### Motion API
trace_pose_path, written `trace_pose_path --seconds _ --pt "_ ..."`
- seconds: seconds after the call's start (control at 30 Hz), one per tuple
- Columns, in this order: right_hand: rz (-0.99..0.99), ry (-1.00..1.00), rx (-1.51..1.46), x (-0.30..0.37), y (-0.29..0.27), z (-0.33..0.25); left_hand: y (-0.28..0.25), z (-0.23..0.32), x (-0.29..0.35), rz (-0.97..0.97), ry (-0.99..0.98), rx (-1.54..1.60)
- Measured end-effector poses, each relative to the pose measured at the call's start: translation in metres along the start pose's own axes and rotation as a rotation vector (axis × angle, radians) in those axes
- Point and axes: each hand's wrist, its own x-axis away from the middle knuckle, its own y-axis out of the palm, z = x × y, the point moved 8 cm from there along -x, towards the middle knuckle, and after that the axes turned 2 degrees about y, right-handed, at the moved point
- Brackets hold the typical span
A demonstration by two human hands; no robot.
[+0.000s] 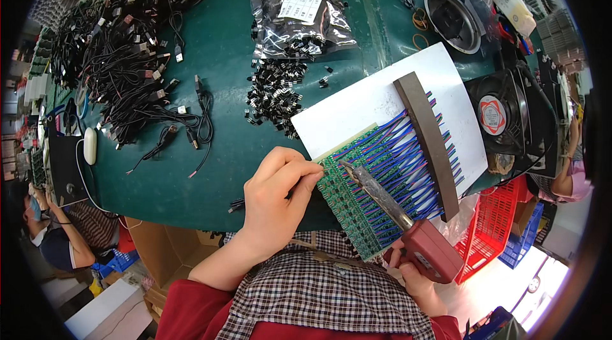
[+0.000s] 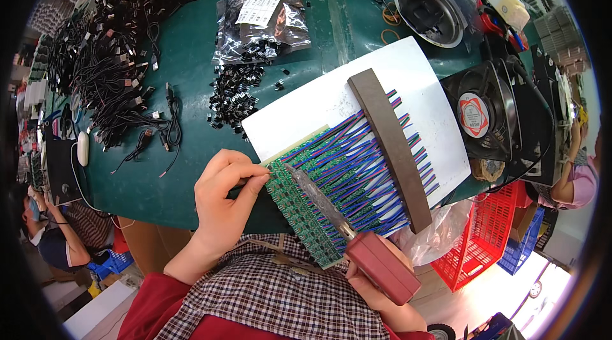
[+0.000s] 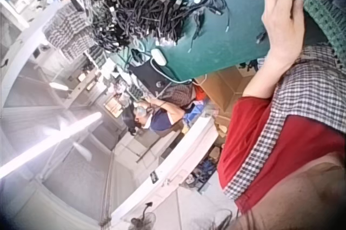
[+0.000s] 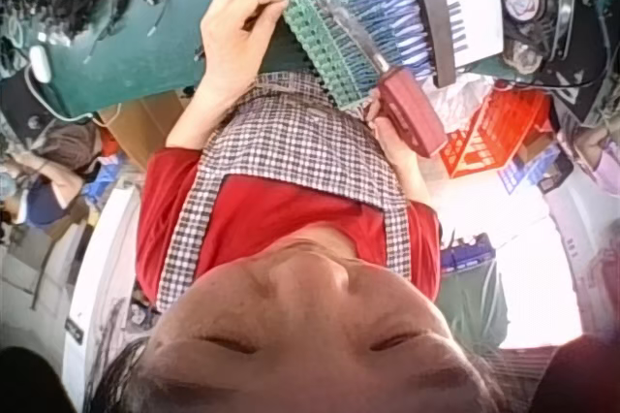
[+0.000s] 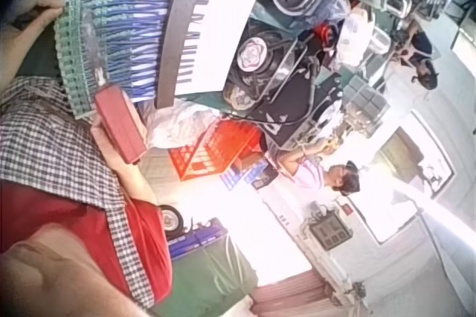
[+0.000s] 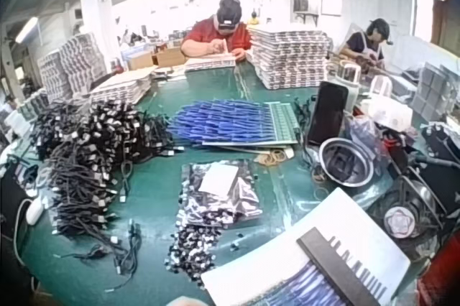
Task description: The person solders electronic components onto circuit boards using a soldering iron, then solders wire cables onto the boards before lifting the assembled unit.
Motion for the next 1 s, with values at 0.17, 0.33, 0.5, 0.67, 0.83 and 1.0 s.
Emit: trace_pose_path --seconds 0.17,0.33,0.5,0.67,0.83,1.0 --pt "-0.015 0.029 0.044 0.003 -0.005 0.01 0.004 0.001 -0.003 -0.065 -0.082 -0.018" --pt "-0.054 -0.145 0.591 0.006 -0.009 0.014 0.006 0.001 -0.011 -0.17 -0.142 -0.055" --pt "-0.019 -0.031 0.344 0.008 -0.017 0.024 0.006 0.0 -0.017 -0.245 -0.12 -0.075" --pt "-0.055 -0.12 0.611 0.007 -0.02 0.025 0.006 0.001 -0.019 -0.272 -0.107 -0.078" --pt "-0.068 -0.124 0.655 0.017 -0.026 0.031 0.007 0.004 -0.021 -0.3 -0.064 -0.105" --pt "0.057 -0.122 0.47 0.021 -0.031 0.029 0.008 0.006 -0.022 -0.315 -0.046 -0.131"
